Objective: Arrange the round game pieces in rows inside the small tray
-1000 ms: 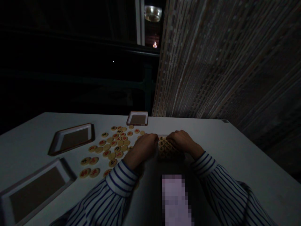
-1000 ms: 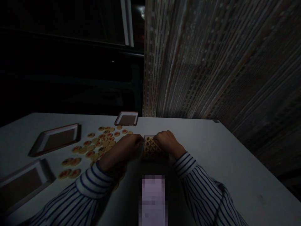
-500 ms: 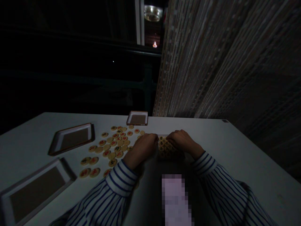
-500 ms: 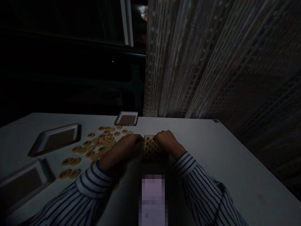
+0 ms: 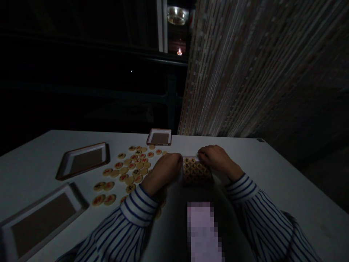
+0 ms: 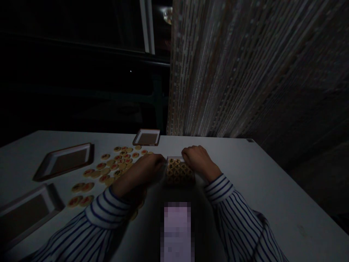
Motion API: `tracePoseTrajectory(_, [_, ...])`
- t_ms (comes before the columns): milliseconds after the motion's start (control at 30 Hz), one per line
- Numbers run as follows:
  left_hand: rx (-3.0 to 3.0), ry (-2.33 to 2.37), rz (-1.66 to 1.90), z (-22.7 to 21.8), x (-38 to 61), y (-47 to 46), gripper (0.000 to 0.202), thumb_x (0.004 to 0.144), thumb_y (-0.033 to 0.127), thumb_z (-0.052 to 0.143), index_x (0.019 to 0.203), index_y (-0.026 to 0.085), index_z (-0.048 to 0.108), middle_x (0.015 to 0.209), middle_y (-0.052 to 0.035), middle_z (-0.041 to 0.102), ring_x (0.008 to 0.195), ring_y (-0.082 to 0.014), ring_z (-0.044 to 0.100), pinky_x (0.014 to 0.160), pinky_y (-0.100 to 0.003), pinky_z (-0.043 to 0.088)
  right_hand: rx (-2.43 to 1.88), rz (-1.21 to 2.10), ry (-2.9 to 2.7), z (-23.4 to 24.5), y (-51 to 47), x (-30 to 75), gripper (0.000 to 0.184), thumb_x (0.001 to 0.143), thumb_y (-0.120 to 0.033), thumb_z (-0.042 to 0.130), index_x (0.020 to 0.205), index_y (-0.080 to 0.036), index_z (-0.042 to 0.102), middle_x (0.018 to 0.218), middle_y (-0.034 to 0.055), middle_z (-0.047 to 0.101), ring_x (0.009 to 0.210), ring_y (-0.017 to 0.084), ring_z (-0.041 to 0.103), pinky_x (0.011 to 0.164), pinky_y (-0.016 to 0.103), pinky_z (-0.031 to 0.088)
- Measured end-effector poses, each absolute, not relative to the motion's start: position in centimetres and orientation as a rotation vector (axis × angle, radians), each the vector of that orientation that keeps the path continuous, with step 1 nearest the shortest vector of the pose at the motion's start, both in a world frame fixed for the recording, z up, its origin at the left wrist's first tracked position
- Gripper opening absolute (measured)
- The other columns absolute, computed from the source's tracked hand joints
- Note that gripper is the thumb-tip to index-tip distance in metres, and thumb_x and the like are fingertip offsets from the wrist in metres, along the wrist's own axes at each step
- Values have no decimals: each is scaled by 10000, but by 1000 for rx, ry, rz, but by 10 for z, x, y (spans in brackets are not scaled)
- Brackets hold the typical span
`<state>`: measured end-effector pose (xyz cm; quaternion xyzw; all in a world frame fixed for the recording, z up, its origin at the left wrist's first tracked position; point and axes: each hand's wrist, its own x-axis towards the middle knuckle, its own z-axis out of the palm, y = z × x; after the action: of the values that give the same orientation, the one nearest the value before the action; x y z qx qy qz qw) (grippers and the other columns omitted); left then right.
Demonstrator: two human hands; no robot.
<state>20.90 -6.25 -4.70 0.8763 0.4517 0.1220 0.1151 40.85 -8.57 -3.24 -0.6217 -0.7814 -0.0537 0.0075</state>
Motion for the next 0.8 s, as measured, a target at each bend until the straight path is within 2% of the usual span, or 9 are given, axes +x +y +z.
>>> tracePoseTrajectory(533, [2561, 1333, 347, -43, 210, -66, 289, 833, 198, 382, 951, 166, 644, 913, -98, 671, 850, -193, 605, 724, -275, 421, -1921, -234, -2366, -29, -87, 406, 273, 877, -292, 363, 953, -186, 603, 902, 60, 669, 808, 173, 590, 697, 269, 346])
tracePoseTrajectory(800, [2546, 1291, 411, -35, 208, -68, 282, 830, 197, 376, 893, 171, 650, 876, -81, 683, 795, -176, 612, 674, -262, 410, -1932, -235, -2360, -27, -90, 401, 315, 895, -327, 340, 919, -176, 615, 878, 69, 672, 809, 169, 597, 691, 264, 347])
